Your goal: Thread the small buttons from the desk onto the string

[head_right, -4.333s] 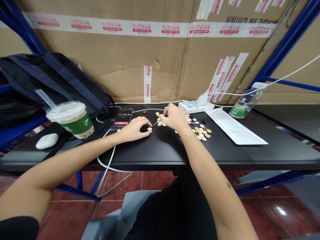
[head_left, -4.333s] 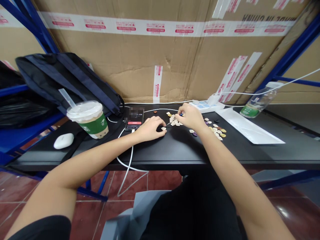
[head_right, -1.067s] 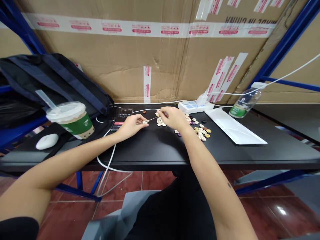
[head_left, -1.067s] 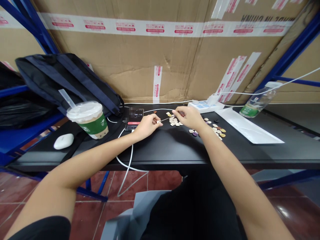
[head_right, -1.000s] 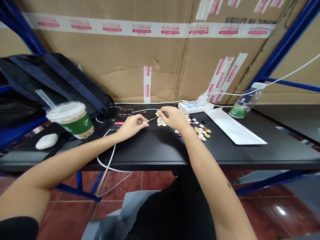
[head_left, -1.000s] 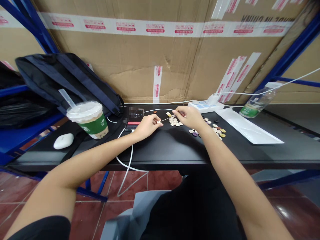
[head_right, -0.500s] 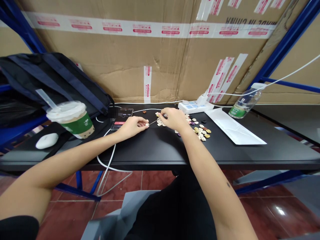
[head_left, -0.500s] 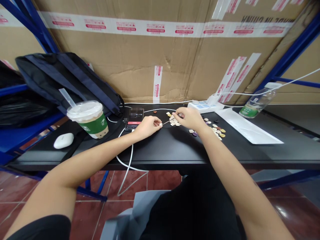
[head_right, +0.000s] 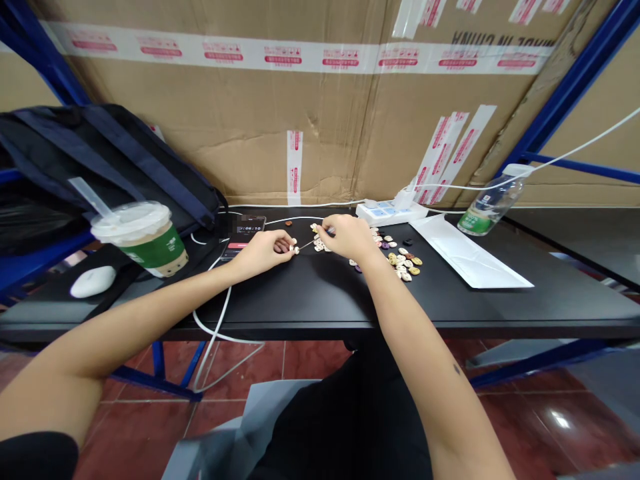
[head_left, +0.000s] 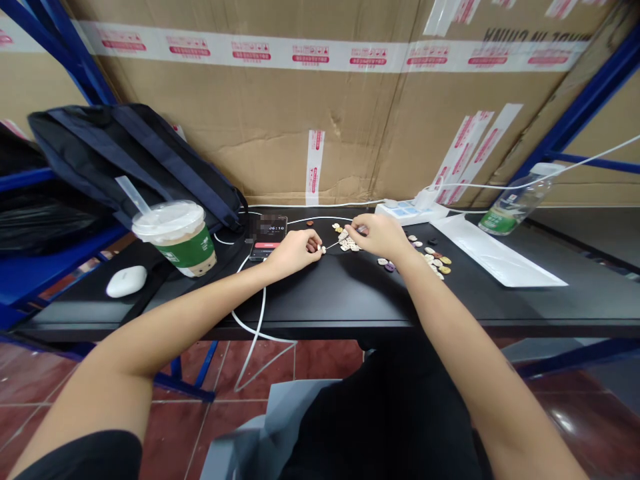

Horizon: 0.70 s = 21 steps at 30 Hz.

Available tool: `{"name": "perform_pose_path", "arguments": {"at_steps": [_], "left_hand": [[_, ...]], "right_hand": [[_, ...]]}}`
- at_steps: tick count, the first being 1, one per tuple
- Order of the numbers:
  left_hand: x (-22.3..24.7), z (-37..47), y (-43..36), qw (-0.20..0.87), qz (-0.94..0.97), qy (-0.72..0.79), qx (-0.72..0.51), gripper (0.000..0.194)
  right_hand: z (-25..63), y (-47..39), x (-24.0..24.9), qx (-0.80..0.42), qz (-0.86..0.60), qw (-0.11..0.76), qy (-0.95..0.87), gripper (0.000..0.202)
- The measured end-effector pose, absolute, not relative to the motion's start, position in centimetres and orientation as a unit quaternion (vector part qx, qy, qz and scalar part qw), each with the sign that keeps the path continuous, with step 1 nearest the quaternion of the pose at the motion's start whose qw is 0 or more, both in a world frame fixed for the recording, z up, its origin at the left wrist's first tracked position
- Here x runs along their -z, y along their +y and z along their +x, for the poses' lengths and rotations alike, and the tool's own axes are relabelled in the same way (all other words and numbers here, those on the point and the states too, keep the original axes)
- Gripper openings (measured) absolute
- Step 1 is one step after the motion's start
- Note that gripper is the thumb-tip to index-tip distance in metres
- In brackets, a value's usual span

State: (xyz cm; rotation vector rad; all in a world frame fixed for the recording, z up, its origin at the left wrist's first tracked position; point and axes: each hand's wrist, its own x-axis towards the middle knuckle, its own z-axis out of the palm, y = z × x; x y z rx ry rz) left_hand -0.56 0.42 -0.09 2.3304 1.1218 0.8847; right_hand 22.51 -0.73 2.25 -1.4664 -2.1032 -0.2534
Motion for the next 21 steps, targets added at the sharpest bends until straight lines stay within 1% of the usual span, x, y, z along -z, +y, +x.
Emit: {"name": "perform_pose_path", "arguments": {"at_steps": [5,7,14,21], "left_hand": [[0.16,-0.80,0.67,0.109,0.848,0.419,-0.305,0.011],[0.23,-0.90,0.84,0.090,0.848,0.424,-0.304,0.011],[0.11,-0.89,1.09,0.110,0.848,0.438,-0.278,0.014],[0.25,-0.86,1.03,0.150,0.842,0.435,-0.281,0.012]], "right_hand": [[22.51,-0.62,-2.20,0.105,-0.556,0.279,-0.775,0.035],[22.49,-0.60,-2.19,0.110,-0.560,0.279,-0.772,0.035],[22.37,-0.75,-2.33,0.108,-0.567,0.292,-0.763,0.033],[22.41,-0.69,-2.47,0.105,-0.588,0.291,-0.747,0.034]]}}
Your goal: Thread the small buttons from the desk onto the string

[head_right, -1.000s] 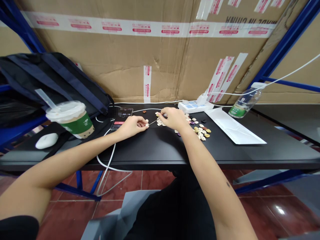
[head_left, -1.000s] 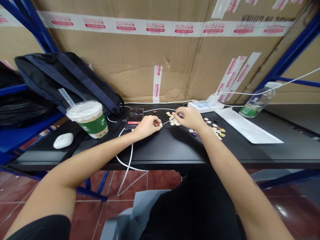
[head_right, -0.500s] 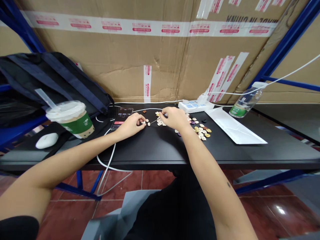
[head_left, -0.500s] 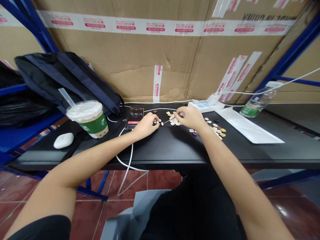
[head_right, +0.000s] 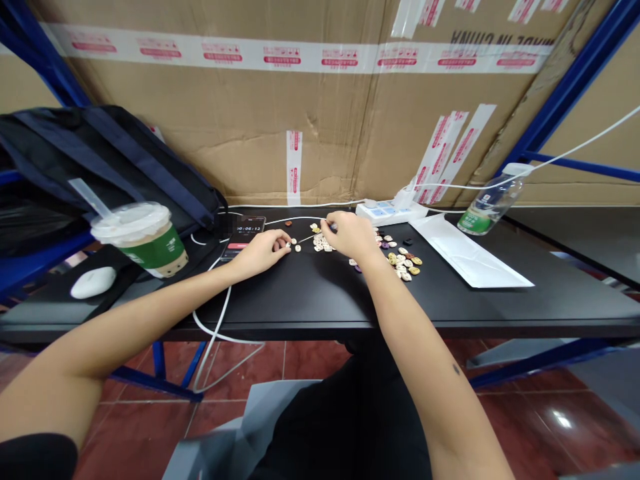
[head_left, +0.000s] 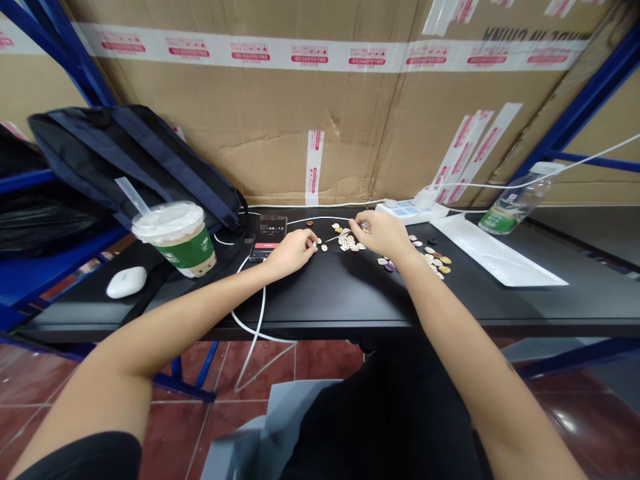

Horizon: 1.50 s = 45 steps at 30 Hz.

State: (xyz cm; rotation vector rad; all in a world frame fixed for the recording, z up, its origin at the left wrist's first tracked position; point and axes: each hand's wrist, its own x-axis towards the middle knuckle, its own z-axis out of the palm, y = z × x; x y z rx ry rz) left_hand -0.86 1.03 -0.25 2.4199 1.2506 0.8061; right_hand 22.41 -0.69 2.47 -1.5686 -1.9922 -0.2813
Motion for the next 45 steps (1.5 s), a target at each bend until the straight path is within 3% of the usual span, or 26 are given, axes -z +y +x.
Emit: {"name": "perform_pose_path", "arguments": {"at_steps": [10,15,24,31,35,45], "left_hand": [[0.1,-0.8,0.8,0.135,0.856,0.404,-0.293,0.016],[0.4,-0.7,0.9,0.134,0.847,0.413,-0.309,0.017],[-1.5,-1.3,1.2,0.124,0.844,0.427,-0.300,0.016],[-2.5,-1.9,1.7,0.183,0.835,0.457,-0.246,0.013],[-3.4,-2.7,1.8,0.107,0.856,0.467,-0.194,0.019],[-2.7,-3.1,2.5,-0.083,0.879,0.457,-0.105,0.022]], "right_hand": [[22.8,-0.4,-1.8,0.057,-0.582,0.231,-0.777,0.021],[22.2,-0.6,-1.6,0.014,-0.536,0.240,-0.809,0.026],[19.7,-0.8,-0.7,-0.038,-0.450,0.203,-0.869,0.010],[19.9,-0.9,-0.6,0.025,-0.445,0.235,-0.864,0.010],[19.6,-0.9,-0.5,0.028,-0.386,0.269,-0.882,0.018],[19.3,-0.4,0.0,0.030,-0.339,0.262,-0.903,0.024]]}}
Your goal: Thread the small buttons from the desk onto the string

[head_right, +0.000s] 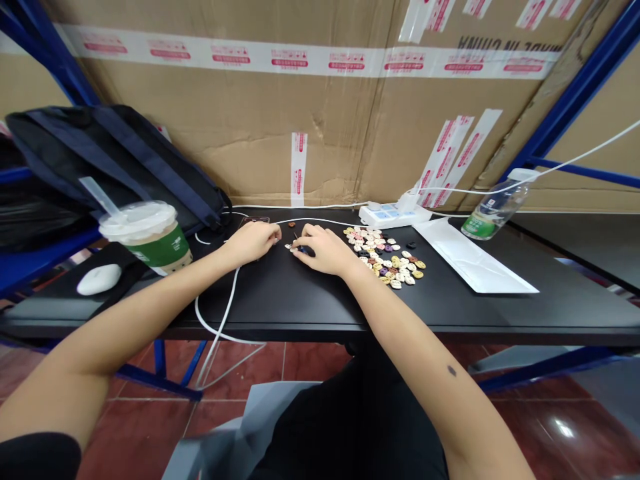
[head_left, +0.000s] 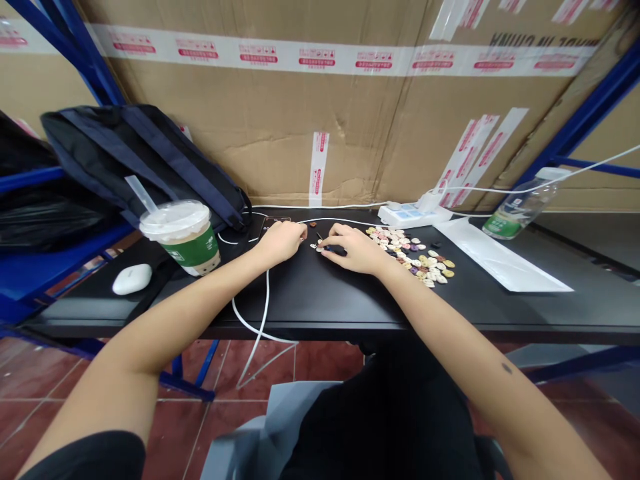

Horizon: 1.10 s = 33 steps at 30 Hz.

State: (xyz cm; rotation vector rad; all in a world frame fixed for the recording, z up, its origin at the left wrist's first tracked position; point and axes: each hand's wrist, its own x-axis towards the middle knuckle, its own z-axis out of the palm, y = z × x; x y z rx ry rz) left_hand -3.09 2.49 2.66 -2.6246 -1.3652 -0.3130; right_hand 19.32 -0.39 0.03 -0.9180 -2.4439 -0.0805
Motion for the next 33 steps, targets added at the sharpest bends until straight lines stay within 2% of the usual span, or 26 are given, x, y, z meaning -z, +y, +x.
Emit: {"name": "perform_pose_path", "arguments": {"at_steps": [11,17,22,26,29,33], "left_hand": [[-2.4,-2.6,2.3,0.104,-0.884,-0.452,0.067,0.027],[-2.4,-2.6,2.1,0.070,-0.885,-0.451,0.091,0.023],[-2.1,-2.1,1.7,-0.089,-0.885,-0.411,0.198,0.019],[-1.8,-1.1,1.1,-0.311,-0.803,-0.385,0.333,0.009],[-1.7,-0.4,0.4,-0.460,-0.707,-0.384,0.376,0.017],[-1.7,0.1,-0.3,-0.517,-0.653,-0.380,0.401,0.018]], "right_hand": [[19.5,-0.3,-0.1,0.031,-0.368,0.255,-0.894,0.021],[19.8,-0.2,-0.1,0.035,-0.390,0.248,-0.886,0.024],[20.1,-0.4,-0.5,0.059,-0.405,0.258,-0.875,0.022],[20.2,-0.9,-1.2,0.097,-0.398,0.278,-0.869,0.015],[20.1,-1.3,-1.5,0.085,-0.365,0.307,-0.875,0.009],[19.9,-1.6,-1.7,0.065,-0.340,0.322,-0.881,0.007]]}}
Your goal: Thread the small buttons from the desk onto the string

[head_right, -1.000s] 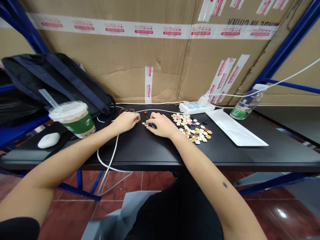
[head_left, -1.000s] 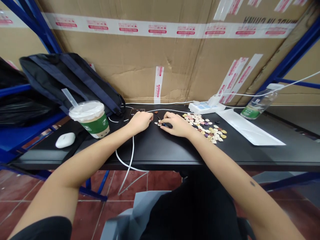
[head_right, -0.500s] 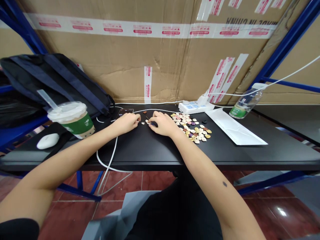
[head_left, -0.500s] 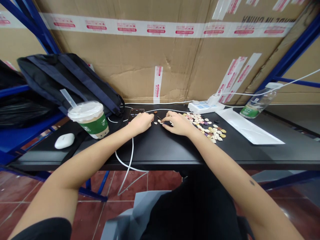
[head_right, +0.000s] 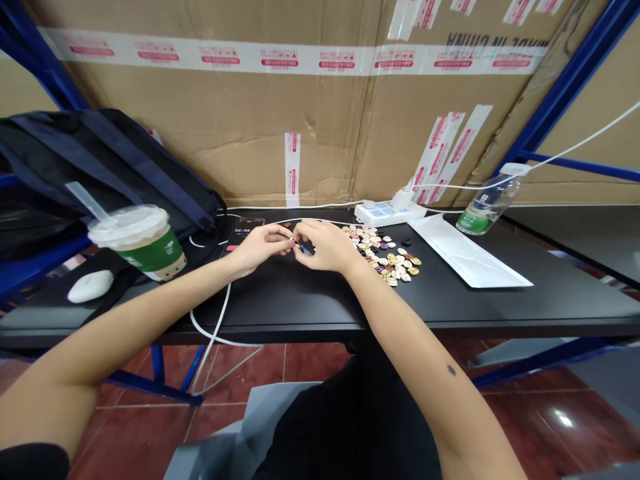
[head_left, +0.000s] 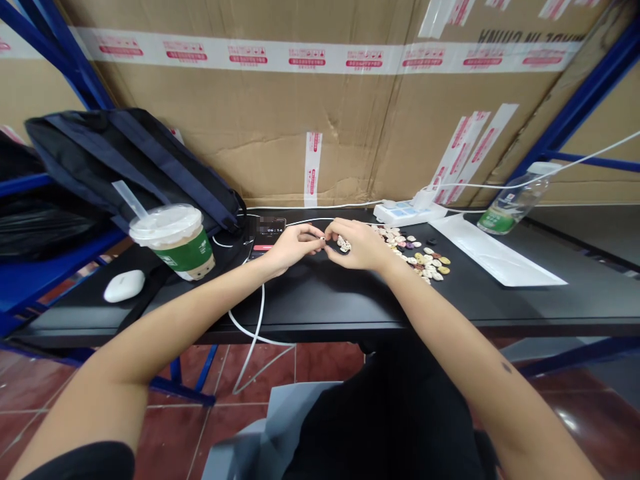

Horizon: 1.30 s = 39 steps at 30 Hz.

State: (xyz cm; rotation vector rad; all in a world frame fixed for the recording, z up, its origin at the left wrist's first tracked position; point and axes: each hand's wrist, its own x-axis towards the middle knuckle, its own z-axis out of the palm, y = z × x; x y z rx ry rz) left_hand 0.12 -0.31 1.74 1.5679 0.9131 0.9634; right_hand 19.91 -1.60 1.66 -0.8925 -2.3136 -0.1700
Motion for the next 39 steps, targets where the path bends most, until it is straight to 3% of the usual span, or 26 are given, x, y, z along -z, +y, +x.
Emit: {"name": "perform_pose_path", "arguments": {"at_steps": [13,39], "left_hand": [[-1.58,0.16,-0.12,0.605,0.554,0.392,-0.416,0.017],[-1.00,0.12,-0.01,0.551,0.621,0.369,-0.417,0.018]], "right_hand": [[20.13,-1.08,-1.34,0.047,-0.350,0.333,-0.874,0.008],[20.72,-1.26,-1.80,0.050,-0.364,0.312,-0.876,0.012]]}}
